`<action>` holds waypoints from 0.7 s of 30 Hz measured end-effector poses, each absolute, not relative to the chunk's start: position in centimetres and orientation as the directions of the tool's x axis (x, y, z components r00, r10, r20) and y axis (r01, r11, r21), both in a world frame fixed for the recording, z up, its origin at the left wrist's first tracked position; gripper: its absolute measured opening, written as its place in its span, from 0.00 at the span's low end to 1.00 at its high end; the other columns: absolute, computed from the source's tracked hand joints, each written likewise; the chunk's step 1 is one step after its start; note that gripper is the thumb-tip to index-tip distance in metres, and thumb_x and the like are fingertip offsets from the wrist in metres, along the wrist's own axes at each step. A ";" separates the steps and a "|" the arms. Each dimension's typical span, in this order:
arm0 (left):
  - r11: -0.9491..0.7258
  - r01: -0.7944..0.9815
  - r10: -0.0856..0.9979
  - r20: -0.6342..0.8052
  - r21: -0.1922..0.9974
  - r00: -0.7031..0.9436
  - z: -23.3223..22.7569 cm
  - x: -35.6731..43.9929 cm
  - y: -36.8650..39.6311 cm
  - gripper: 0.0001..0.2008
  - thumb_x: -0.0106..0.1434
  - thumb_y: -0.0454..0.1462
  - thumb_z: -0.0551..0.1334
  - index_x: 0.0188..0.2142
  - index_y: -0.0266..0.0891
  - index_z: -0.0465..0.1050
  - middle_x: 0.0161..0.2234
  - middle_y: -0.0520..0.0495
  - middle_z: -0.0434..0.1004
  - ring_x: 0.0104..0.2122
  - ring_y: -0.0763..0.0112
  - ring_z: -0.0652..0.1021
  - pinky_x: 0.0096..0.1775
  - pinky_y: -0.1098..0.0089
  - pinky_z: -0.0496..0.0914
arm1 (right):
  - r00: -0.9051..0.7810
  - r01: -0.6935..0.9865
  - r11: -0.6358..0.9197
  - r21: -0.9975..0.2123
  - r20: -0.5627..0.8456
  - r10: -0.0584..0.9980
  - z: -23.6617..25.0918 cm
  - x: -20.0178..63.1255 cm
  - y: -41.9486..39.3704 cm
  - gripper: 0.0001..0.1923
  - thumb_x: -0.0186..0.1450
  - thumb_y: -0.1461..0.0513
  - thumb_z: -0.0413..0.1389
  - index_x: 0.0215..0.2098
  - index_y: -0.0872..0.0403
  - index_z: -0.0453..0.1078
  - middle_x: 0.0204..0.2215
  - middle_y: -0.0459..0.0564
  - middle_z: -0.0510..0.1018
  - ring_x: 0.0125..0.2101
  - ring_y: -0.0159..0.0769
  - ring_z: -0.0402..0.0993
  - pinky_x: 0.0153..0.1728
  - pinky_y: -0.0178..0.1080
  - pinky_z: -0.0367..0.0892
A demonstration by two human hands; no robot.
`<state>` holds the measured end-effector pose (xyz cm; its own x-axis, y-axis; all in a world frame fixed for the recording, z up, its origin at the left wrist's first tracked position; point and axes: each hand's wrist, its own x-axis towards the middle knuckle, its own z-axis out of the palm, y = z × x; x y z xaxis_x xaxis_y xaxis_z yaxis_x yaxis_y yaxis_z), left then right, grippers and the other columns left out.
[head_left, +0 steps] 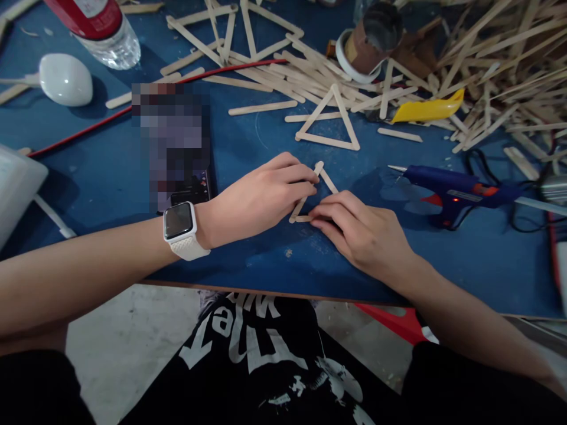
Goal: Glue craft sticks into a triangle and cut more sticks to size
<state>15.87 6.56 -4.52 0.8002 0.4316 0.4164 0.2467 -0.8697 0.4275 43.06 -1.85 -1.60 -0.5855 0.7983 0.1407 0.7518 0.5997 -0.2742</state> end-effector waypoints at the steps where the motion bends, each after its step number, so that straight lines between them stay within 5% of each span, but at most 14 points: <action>1: -0.865 0.246 0.436 0.412 0.437 0.800 -4.5 15.9 6.6 0.18 0.88 0.29 0.57 0.59 0.34 0.88 0.64 0.33 0.90 0.67 0.50 0.85 0.66 0.47 0.85 | -0.577 0.758 0.589 -0.279 0.135 0.806 -1.6 43.0 -1.9 0.14 0.91 0.57 0.56 0.59 0.49 0.85 0.54 0.55 0.90 0.39 0.43 0.90 0.36 0.47 0.82; 21: -0.858 0.232 0.440 0.424 0.458 0.792 -4.6 15.8 6.7 0.18 0.88 0.28 0.57 0.56 0.37 0.88 0.63 0.37 0.91 0.66 0.53 0.86 0.67 0.49 0.85 | -0.563 0.776 0.595 -0.210 0.197 0.803 -2.0 42.1 -2.1 0.12 0.91 0.59 0.57 0.56 0.52 0.83 0.52 0.54 0.90 0.36 0.36 0.87 0.36 0.41 0.77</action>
